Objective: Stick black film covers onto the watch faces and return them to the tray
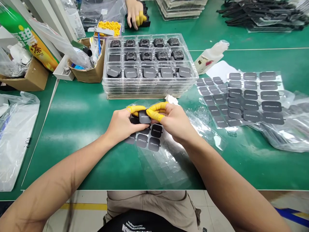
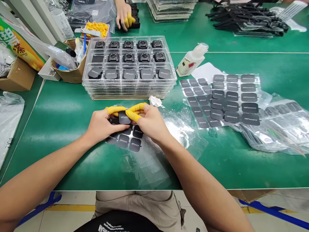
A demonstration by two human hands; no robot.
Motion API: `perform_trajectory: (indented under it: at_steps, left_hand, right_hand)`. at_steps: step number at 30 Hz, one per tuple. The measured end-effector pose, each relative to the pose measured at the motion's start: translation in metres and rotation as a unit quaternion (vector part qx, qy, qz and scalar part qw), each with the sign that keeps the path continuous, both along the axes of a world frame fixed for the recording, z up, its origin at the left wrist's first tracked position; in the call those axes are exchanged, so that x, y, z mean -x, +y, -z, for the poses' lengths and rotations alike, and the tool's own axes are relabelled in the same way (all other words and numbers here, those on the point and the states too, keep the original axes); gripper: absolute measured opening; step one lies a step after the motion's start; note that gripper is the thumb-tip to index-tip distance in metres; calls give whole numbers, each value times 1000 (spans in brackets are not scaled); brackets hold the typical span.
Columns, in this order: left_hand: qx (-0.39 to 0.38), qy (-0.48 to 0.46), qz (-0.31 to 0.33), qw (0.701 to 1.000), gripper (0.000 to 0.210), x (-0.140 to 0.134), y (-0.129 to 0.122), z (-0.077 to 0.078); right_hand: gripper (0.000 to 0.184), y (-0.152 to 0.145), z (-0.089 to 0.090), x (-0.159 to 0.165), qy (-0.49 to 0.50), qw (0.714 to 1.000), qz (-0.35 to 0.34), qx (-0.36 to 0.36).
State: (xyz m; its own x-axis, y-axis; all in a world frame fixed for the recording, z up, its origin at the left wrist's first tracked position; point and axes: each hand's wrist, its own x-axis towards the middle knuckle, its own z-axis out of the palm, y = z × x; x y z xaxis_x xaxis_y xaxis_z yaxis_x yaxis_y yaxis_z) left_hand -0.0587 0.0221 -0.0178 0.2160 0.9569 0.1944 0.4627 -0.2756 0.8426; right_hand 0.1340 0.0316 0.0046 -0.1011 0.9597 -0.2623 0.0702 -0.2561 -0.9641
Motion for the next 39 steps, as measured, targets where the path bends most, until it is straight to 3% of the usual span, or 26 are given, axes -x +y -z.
perform_trajectory:
  at_steps: [6,11,14,17,20,22,24,27,31,35,39]
  left_hand:
    - [3,9,-3,1000,51,0,0,0]
    - [13,2,-2,1000,51,0,-1,0]
    - [21,-16,15,1000,51,0,0,0]
    - [31,-15,17,999,52,0,1,1]
    - [47,-26,16,998,53,0,3,1]
    - [57,-27,12,998,56,0,3,1]
    - [80,-33,6,996,64,0,3,1]
    - [112,-44,11,993,70,1,2,-1]
    - [101,-1,18,995,50,2,1,-3]
    - [98,5,27,995,39,3,1,-3]
    - [91,-1,35,995,43,3,1,-2]
  right_hand:
    - [39,-1,0,0,-32,999,-15,-21]
    - [56,-3,-4,-6,-200,975,-8,-92]
    - [73,-2,-1,-4,-154,983,-56,-87]
    - [58,0,8,2,-76,994,-58,-46]
    - [52,-2,12,5,-51,995,-61,-64]
    - [54,-3,8,4,-57,991,-88,-84]
    - [47,4,-5,4,-75,990,-46,-106]
    - [34,40,-34,15,-120,974,26,-191]
    - [18,126,-63,60,-244,920,3,-308]
    - [14,190,-63,102,-369,867,-56,-331]
    - [21,205,-52,98,-493,808,-33,-321]
